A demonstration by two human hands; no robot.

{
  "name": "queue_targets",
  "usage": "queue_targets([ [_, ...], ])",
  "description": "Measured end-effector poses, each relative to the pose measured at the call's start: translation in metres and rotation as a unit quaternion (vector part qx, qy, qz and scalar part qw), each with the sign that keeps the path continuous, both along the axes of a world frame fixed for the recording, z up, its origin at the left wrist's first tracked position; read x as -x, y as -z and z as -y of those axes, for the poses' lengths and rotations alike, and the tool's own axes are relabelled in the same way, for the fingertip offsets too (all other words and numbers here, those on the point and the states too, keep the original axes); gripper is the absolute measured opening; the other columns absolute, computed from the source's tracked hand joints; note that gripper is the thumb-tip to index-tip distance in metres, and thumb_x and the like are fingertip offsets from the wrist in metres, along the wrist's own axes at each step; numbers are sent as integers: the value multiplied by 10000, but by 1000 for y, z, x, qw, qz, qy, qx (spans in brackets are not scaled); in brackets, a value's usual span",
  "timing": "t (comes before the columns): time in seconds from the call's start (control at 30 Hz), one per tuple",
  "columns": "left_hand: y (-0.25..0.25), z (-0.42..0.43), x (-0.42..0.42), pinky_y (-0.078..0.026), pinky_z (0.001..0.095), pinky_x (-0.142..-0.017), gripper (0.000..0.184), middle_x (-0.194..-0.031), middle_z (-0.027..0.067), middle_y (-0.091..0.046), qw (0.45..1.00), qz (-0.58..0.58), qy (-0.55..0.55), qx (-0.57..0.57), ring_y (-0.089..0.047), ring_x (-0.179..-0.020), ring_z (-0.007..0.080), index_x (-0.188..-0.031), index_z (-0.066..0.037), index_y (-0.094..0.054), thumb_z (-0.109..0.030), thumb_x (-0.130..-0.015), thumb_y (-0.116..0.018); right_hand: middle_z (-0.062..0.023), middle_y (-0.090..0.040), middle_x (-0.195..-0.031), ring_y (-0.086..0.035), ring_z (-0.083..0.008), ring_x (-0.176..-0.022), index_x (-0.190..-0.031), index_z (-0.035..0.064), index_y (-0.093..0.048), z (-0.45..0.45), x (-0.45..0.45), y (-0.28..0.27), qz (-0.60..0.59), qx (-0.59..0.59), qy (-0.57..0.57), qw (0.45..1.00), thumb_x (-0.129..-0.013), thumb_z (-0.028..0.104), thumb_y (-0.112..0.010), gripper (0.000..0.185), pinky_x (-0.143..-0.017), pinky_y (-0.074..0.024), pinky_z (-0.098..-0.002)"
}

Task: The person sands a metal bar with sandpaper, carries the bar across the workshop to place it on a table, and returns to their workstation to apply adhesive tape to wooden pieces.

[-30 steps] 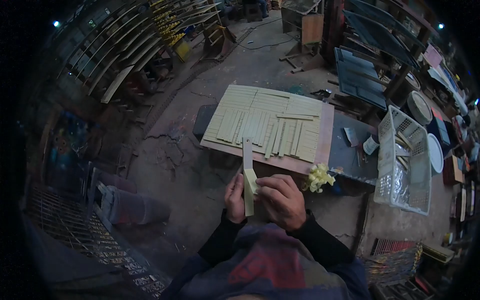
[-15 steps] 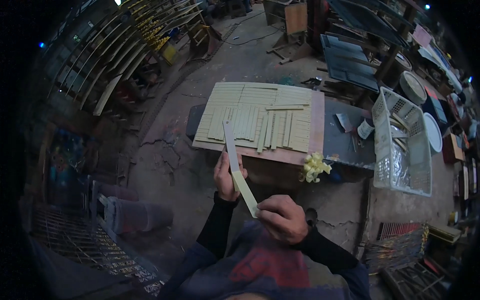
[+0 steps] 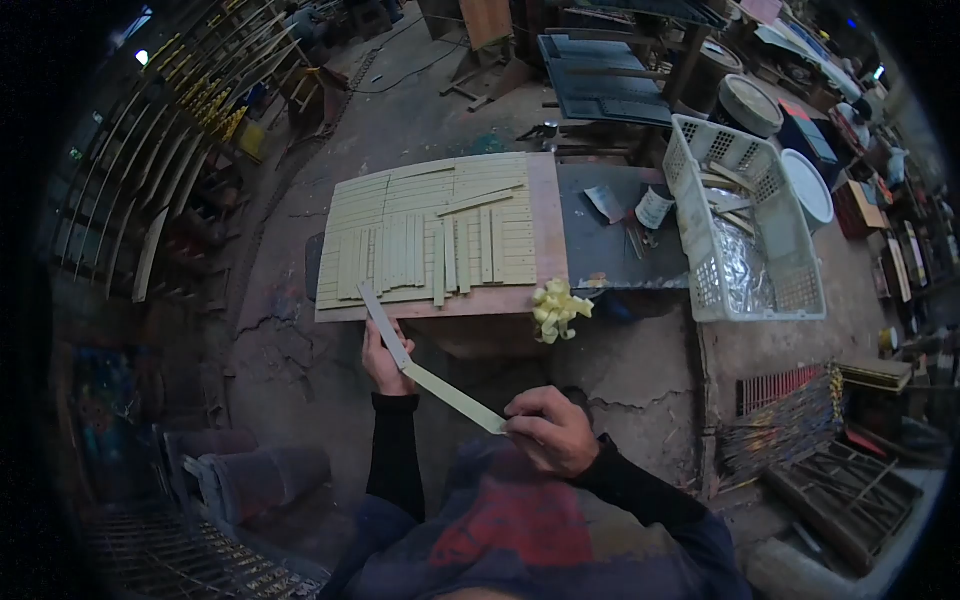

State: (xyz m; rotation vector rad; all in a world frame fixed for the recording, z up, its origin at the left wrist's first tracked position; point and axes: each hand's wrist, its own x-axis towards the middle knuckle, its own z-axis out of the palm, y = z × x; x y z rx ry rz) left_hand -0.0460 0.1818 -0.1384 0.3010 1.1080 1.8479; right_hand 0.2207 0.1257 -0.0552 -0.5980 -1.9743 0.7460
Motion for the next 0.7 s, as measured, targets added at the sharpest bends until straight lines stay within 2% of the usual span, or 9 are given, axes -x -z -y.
queue_targets([
  [0.1,12,7,16,-343,231,-449,234,-741,28,-522,998,27,-63,-6,-432,-522,92,-960,-94,-495,-296,-965,-377,-109,-553,-919,-561,-255,-829,-857,44,-557,-10,-16,0,-13,30,24,999,-656,-47,-677,251,-694,-472,-331],
  [0.2,8,19,32,-336,232,-453,229,-756,32,-537,995,25,-96,-8,-435,-527,90,-951,-96,-487,-307,-959,-398,-141,-528,-969,-534,-286,-878,-854,21,-538,-38,-33,3,43,78,76,993,-692,-48,-647,207,-741,-453,-340],
  [0.3,-6,30,26,-332,231,-452,233,-763,31,-541,995,19,-98,-16,-437,-534,88,-977,-97,-488,-314,-957,-404,-138,-517,-1007,-502,-299,-954,-855,25,-549,-88,-44,63,98,81,163,978,-738,41,-645,153,-801,-423,-348],
  [0.37,-18,32,9,-329,228,-452,253,-774,30,-538,997,-9,-81,-11,-436,-537,83,-1032,-92,-488,-317,-959,-400,-132,-510,-1003,-489,-308,-930,-832,26,-549,-124,-49,120,130,71,203,968,-728,67,-654,154,-780,-420,-371],
  [0.4,-23,31,-2,-332,226,-449,285,-778,29,-529,997,-11,-76,-1,-434,-539,80,-1092,-85,-481,-324,-959,-398,-129,-508,-990,-486,-309,-917,-838,26,-546,-140,-48,146,141,61,203,967,-719,84,-662,175,-776,-418,-376],
  [0.5,-38,28,-34,-337,225,-439,309,-770,27,-516,998,-33,-55,18,-432,-542,79,-1140,-87,-471,-327,-957,-401,-124,-501,-960,-483,-310,-895,-838,33,-545,-166,-43,194,169,49,212,961,-697,119,-683,215,-755,-414,-387],
  [0.57,-49,27,-51,-344,224,-430,318,-762,25,-507,998,-26,-52,14,-430,-539,75,-1162,-88,-465,-324,-958,-402,-121,-496,-943,-482,-310,-887,-832,39,-546,-175,-41,198,186,46,228,955,-683,138,-694,233,-738,-411,-391],
  [0.63,-52,25,-67,-347,219,-425,331,-758,22,-502,998,-43,-39,41,-424,-534,67,-1194,-91,-450,-319,-962,-393,-122,-494,-941,-493,-311,-904,-908,55,-548,-172,-37,193,249,49,247,935,-673,158,-704,300,-743,-424,-389],
  [0.7,-47,23,-78,-342,206,-414,333,-752,19,-500,998,-47,-8,28,-419,-505,59,-1203,-91,-455,-313,-967,-380,-118,-476,-961,-491,-310,-913,-1029,68,-488,-168,-33,181,266,120,290,911,-665,172,-715,441,-729,-415,-395],
])
